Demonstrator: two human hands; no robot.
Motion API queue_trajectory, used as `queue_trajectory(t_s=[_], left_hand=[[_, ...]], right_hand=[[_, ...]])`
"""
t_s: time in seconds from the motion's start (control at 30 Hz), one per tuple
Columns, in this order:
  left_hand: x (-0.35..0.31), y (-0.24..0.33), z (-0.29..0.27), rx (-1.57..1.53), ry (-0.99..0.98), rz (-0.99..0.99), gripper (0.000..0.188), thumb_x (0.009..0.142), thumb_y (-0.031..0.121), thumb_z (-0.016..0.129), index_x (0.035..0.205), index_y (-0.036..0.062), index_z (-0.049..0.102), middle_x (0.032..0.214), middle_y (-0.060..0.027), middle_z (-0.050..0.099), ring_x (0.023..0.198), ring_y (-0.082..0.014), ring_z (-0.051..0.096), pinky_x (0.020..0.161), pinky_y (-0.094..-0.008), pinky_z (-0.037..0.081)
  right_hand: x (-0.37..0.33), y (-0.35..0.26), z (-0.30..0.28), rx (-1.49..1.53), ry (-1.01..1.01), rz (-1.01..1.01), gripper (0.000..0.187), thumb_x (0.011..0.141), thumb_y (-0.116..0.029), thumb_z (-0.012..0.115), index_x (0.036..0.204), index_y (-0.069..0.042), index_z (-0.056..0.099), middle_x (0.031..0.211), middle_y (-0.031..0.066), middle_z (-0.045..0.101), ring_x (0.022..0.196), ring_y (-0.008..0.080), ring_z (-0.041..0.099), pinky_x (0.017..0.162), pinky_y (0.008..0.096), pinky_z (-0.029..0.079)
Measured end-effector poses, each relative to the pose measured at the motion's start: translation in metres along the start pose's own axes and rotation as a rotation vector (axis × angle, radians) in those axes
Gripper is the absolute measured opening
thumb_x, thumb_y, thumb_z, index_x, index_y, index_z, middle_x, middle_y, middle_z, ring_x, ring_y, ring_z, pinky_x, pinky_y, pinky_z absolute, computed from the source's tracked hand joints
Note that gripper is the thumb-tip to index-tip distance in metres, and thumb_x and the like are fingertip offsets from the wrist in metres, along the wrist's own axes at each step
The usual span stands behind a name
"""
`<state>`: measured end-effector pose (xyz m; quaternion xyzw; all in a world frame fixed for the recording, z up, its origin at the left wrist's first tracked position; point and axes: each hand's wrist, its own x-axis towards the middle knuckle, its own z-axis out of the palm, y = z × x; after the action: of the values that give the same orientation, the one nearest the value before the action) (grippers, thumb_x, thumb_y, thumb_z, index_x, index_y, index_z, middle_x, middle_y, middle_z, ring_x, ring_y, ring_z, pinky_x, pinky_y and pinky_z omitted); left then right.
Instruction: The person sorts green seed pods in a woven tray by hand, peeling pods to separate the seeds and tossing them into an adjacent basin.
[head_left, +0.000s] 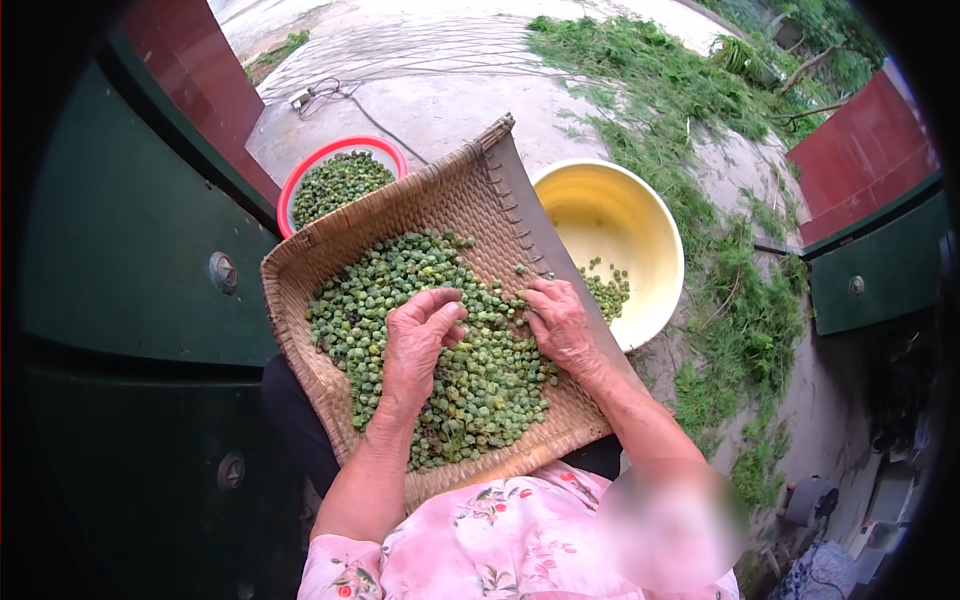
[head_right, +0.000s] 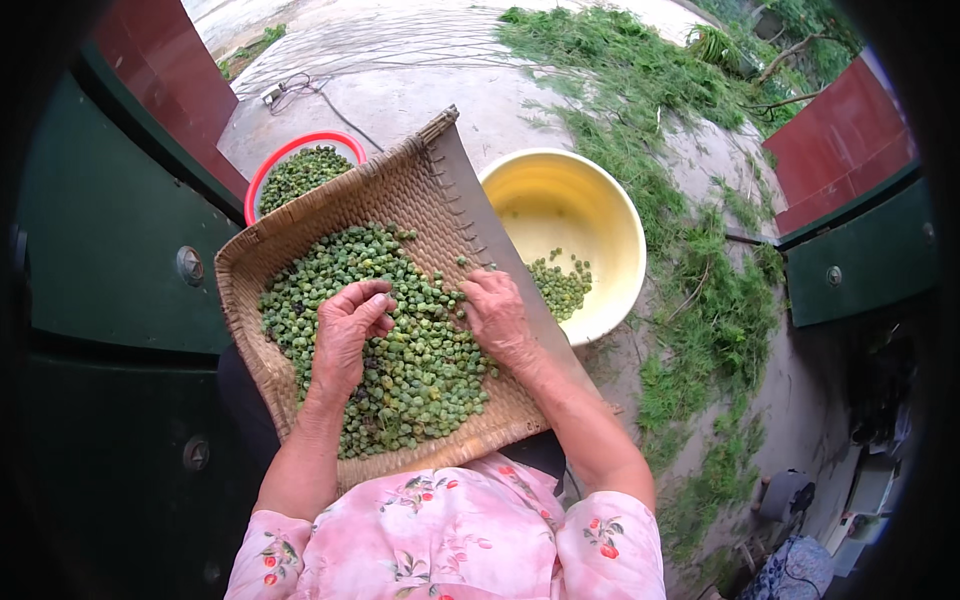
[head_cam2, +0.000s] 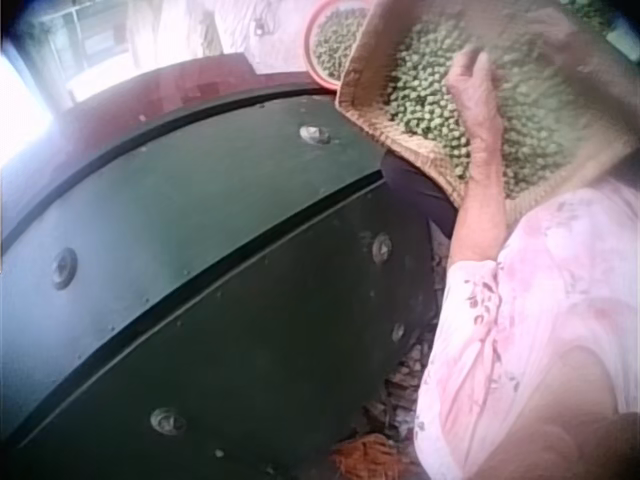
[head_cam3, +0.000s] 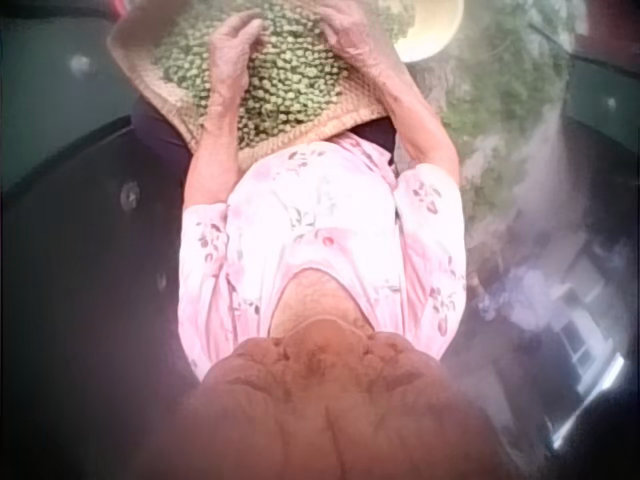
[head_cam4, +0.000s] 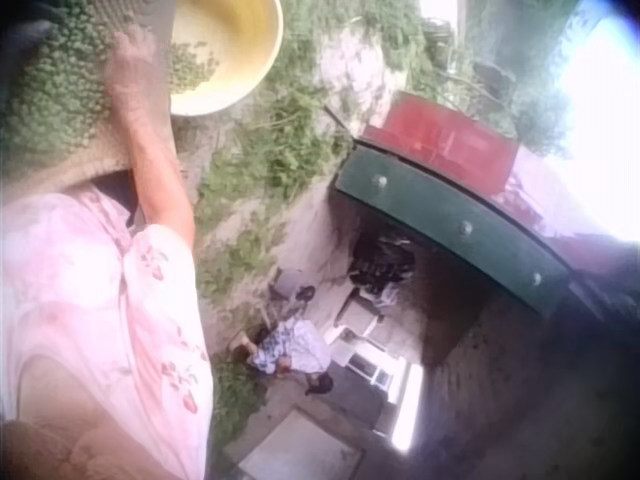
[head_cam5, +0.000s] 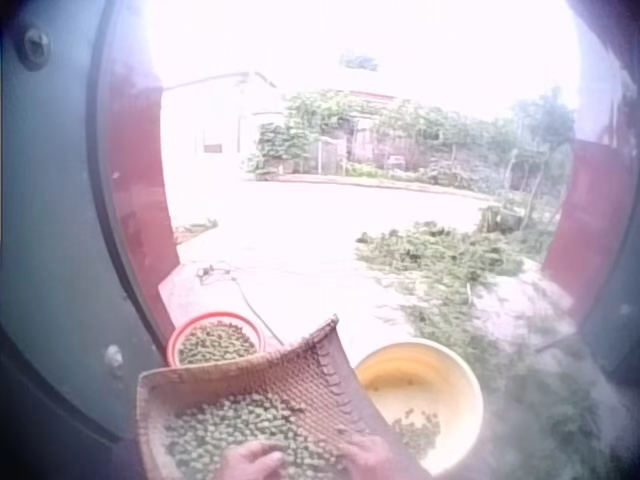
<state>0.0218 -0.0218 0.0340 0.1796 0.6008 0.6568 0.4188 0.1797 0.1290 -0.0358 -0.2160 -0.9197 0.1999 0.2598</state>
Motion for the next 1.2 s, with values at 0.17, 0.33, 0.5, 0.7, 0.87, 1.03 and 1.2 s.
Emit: queue_trajectory(t_s=[0.17, 0.33, 0.5, 0.7, 0.87, 1.03, 1.2], left_hand=[[0.000, -0.001, 0.000, 0.006, 0.008, -0.009, 0.023, 0.089, 0.010, 0.059, 0.108, -0.0014, 0.062, 0.084, -0.0044, 0.065, 0.065, -0.0082, 0.058, 0.059, -0.0217, 0.047], [0.001, 0.002, 0.001, 0.006, 0.027, -0.025, 0.024, 0.088, 0.011, 0.059, 0.108, -0.0012, 0.062, 0.084, -0.0042, 0.065, 0.064, -0.0083, 0.058, 0.060, -0.0219, 0.047], [0.000, 0.004, -0.002, -0.006, 0.033, -0.015, 0.024, 0.088, 0.011, 0.059, 0.108, -0.0009, 0.062, 0.084, -0.0043, 0.065, 0.064, -0.0083, 0.058, 0.060, -0.0223, 0.047], [0.002, 0.001, -0.001, -0.016, 0.042, -0.008, 0.023, 0.088, 0.011, 0.060, 0.108, -0.0004, 0.062, 0.084, -0.0042, 0.066, 0.064, -0.0081, 0.058, 0.060, -0.0224, 0.047], [0.002, 0.000, -0.001, 0.013, 0.053, -0.015, 0.023, 0.088, 0.011, 0.059, 0.108, -0.0006, 0.062, 0.084, -0.0041, 0.066, 0.064, -0.0082, 0.058, 0.060, -0.0226, 0.047], [0.002, 0.001, -0.003, 0.013, 0.044, -0.012, 0.023, 0.088, 0.011, 0.059, 0.108, -0.0013, 0.062, 0.084, -0.0042, 0.066, 0.065, -0.0084, 0.058, 0.060, -0.0232, 0.048], [0.001, 0.003, -0.002, -0.016, 0.025, -0.006, 0.023, 0.088, 0.011, 0.059, 0.108, -0.0011, 0.062, 0.084, -0.0045, 0.066, 0.065, -0.0085, 0.058, 0.060, -0.0233, 0.048]], right_hand=[[0.021, -0.008, 0.024, -0.107, -0.064, -0.227, 0.033, 0.077, -0.002, 0.054, 0.110, -0.005, 0.056, 0.119, 0.0105, 0.056, 0.118, 0.0312, 0.046, 0.103, 0.0458, 0.033], [0.017, 0.002, 0.011, -0.036, -0.172, -0.200, 0.030, 0.077, -0.002, 0.053, 0.106, -0.005, 0.058, 0.106, 0.0124, 0.057, 0.109, 0.0303, 0.049, 0.103, 0.0458, 0.034], [0.003, 0.024, -0.009, -0.156, -0.001, -0.048, 0.019, 0.072, -0.003, 0.063, 0.091, -0.005, 0.061, 0.099, 0.0113, 0.056, 0.101, 0.0311, 0.052, 0.092, 0.0441, 0.039], [0.018, -0.001, 0.012, -0.125, -0.026, -0.106, 0.025, 0.078, -0.008, 0.060, 0.103, -0.005, 0.060, 0.112, 0.0133, 0.056, 0.116, 0.0327, 0.048, 0.103, 0.0440, 0.034], [0.023, -0.005, 0.018, -0.170, -0.146, -0.117, 0.032, 0.077, -0.017, 0.064, 0.107, -0.007, 0.060, 0.114, 0.0105, 0.055, 0.124, 0.0319, 0.041, 0.106, 0.0448, 0.030], [0.005, 0.013, -0.013, -0.049, -0.194, -0.071, 0.026, 0.070, -0.014, 0.070, 0.094, -0.005, 0.065, 0.104, 0.0108, 0.056, 0.108, 0.0305, 0.050, 0.097, 0.0430, 0.037], [-0.001, 0.017, -0.020, -0.060, -0.058, 0.027, 0.016, 0.072, -0.007, 0.066, 0.088, -0.005, 0.064, 0.099, 0.0106, 0.057, 0.100, 0.0292, 0.053, 0.089, 0.0417, 0.041]])
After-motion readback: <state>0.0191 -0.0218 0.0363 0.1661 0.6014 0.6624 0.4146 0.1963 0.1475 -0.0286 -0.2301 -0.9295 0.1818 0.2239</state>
